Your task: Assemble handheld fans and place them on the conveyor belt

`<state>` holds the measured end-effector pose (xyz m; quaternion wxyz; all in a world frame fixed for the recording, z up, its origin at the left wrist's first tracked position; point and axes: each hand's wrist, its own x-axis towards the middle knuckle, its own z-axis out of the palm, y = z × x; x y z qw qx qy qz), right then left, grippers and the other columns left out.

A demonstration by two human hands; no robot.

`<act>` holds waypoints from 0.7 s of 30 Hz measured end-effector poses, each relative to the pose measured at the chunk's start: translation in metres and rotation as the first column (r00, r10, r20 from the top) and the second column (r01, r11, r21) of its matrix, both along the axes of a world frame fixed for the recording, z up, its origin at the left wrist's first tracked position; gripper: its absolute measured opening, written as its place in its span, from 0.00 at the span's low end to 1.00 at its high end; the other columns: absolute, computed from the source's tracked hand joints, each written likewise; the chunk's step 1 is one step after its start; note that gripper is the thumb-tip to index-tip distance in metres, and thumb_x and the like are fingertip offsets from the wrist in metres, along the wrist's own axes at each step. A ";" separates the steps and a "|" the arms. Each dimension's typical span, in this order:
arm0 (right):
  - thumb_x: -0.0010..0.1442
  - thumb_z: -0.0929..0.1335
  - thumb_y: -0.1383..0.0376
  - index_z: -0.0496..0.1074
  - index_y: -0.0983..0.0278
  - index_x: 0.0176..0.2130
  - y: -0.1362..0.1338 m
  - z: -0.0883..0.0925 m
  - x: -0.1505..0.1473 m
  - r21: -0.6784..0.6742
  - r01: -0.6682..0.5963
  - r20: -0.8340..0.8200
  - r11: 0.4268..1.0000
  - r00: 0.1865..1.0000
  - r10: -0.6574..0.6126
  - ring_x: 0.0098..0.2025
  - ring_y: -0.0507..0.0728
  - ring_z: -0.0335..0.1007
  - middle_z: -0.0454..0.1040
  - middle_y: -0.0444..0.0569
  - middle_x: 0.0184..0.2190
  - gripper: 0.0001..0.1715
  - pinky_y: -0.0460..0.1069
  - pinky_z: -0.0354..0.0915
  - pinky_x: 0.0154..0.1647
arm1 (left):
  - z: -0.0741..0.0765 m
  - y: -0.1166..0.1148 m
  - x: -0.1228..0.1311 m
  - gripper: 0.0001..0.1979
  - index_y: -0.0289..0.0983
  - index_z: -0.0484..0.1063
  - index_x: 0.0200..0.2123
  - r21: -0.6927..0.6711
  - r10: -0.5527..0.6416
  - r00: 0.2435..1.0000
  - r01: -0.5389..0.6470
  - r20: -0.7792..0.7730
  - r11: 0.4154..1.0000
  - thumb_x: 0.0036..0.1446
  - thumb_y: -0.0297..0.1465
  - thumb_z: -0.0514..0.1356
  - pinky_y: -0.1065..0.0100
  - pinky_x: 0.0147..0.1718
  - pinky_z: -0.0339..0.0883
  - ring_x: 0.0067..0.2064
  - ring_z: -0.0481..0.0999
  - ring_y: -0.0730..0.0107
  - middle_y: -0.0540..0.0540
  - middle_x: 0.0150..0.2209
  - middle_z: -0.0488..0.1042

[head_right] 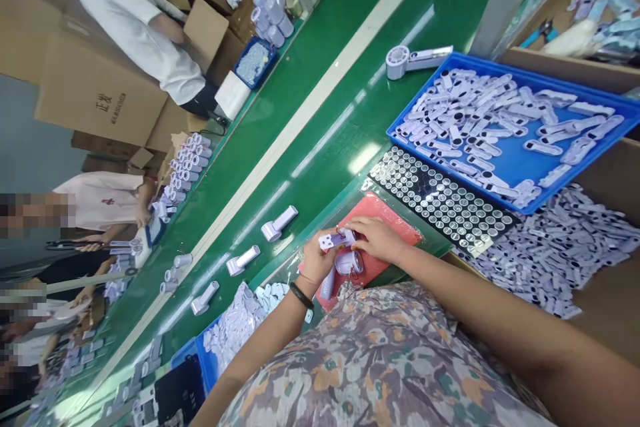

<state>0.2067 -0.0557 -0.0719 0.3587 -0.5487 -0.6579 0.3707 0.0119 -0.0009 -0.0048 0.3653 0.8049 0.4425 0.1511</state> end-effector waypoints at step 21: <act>0.61 0.68 0.64 0.68 0.61 0.53 -0.010 0.007 -0.008 -0.052 0.080 0.015 0.995 0.997 -0.079 0.52 0.61 0.69 0.72 0.53 0.50 0.19 0.58 0.66 0.55 | 0.026 -0.001 0.015 0.20 0.42 0.73 0.52 0.205 -0.199 0.956 0.243 -0.214 0.948 0.56 0.40 0.65 0.57 0.49 0.65 0.47 0.69 0.59 0.43 0.45 0.73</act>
